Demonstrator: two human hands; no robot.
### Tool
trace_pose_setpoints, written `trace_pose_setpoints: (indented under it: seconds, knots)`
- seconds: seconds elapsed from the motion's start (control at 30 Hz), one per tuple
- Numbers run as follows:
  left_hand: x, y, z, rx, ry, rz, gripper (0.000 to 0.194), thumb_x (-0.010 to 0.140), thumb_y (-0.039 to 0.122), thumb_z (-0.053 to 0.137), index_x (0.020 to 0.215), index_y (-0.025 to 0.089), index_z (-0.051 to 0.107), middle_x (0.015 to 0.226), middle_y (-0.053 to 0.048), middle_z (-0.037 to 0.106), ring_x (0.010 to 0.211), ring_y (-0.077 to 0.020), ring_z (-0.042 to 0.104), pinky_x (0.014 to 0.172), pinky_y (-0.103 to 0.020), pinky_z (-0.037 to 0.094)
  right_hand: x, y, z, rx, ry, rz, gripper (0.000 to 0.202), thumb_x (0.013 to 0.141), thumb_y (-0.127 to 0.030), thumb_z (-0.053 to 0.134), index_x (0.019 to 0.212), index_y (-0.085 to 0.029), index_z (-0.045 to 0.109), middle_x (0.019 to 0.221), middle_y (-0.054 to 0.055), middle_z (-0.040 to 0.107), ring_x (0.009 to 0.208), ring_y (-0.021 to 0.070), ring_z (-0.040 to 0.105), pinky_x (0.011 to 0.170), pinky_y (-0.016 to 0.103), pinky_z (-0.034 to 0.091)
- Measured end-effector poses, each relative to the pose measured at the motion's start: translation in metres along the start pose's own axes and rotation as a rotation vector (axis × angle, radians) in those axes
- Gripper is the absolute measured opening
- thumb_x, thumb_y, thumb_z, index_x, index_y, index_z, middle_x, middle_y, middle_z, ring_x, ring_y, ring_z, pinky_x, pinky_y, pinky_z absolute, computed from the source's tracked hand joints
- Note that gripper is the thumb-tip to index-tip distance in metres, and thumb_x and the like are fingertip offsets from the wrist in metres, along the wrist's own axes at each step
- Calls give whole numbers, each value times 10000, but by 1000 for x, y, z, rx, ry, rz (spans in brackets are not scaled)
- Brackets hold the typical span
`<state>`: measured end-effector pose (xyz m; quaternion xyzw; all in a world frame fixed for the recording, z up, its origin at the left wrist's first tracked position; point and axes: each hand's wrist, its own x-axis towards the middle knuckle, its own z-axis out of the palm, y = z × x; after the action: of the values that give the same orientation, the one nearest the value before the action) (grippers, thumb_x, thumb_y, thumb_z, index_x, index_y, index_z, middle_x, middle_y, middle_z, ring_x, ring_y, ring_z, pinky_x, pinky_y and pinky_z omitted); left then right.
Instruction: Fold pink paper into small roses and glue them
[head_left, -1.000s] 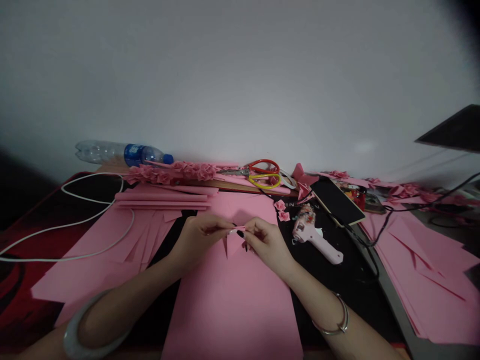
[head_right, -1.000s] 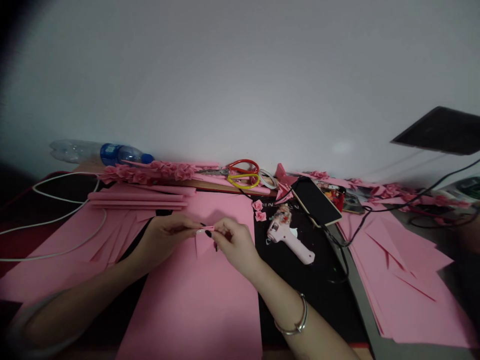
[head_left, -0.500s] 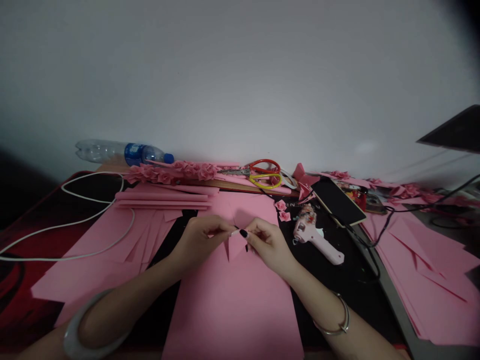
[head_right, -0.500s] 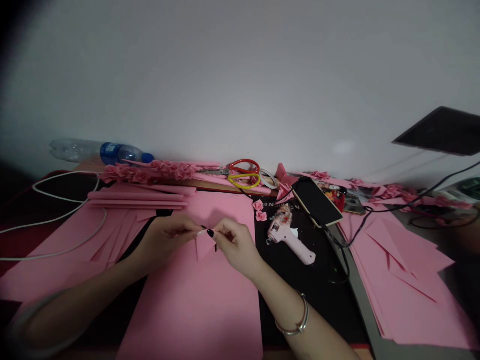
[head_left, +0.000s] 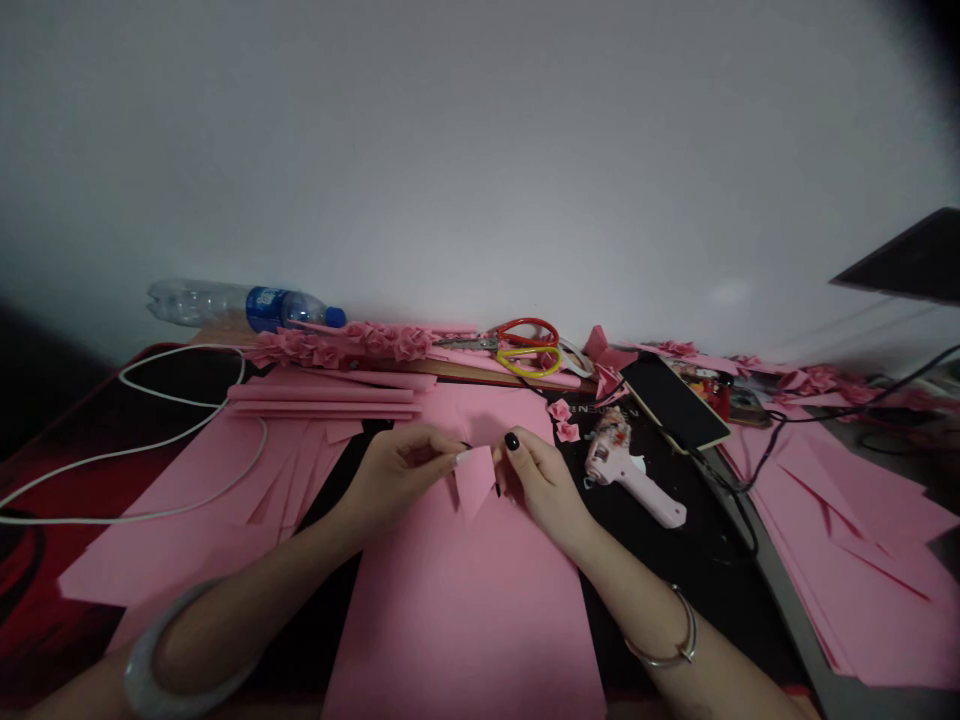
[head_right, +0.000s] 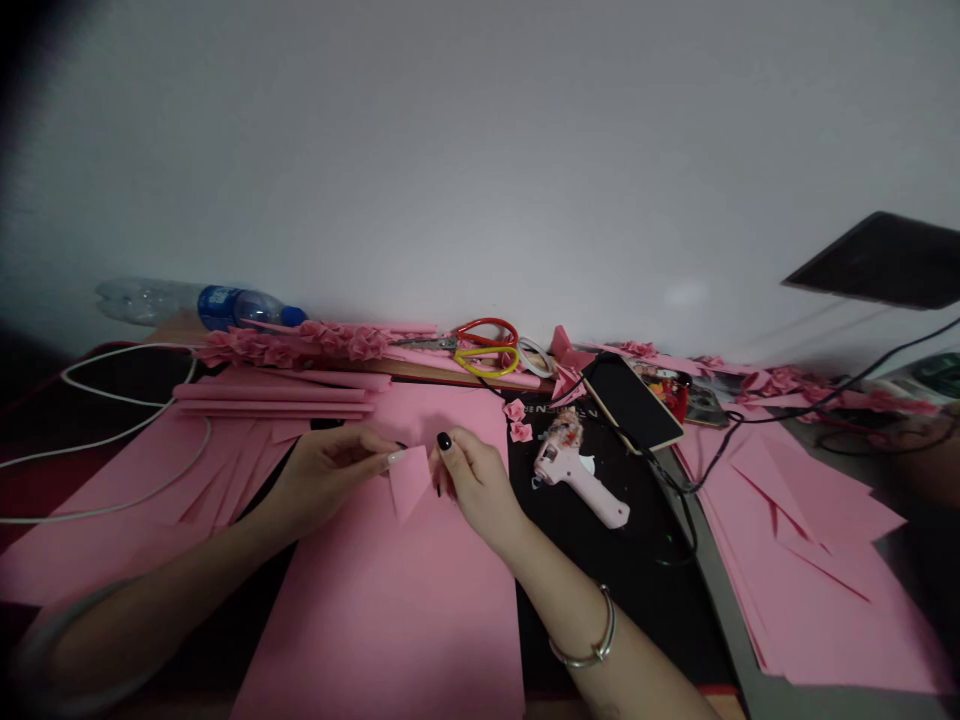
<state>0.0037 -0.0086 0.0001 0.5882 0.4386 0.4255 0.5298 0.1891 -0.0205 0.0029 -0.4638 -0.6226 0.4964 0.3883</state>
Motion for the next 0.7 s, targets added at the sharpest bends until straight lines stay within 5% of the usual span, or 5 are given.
trace_pose_setpoints:
  seconds: [0.33, 0.53, 0.7]
  knots:
    - [0, 8, 6, -83, -14, -14, 170, 749, 219, 651, 902, 158, 689, 822, -45, 701, 729, -138, 634, 647, -232, 521, -1, 0, 1, -382, -42, -143, 342, 912, -282, 403, 592, -200, 311, 525, -52, 335, 489, 97, 317, 487, 229, 232]
    - [1, 1, 2, -4, -191, -46, 359, 821, 275, 569, 1170, 190, 585, 925, -52, 641, 523, -65, 509, 429, -175, 424, 1, 2, -2, -386, -45, -146, 385, 887, -296, 457, 547, -190, 312, 508, -59, 280, 487, 86, 270, 475, 223, 206]
    - [2, -4, 1, 72, -168, 7, 185, 841, 265, 535, 970, 164, 619, 775, -6, 577, 524, -60, 456, 441, -162, 380, 1, 1, -2, -240, -36, -65, 333, 870, -340, 492, 588, -183, 411, 508, -52, 406, 472, 79, 342, 464, 208, 260]
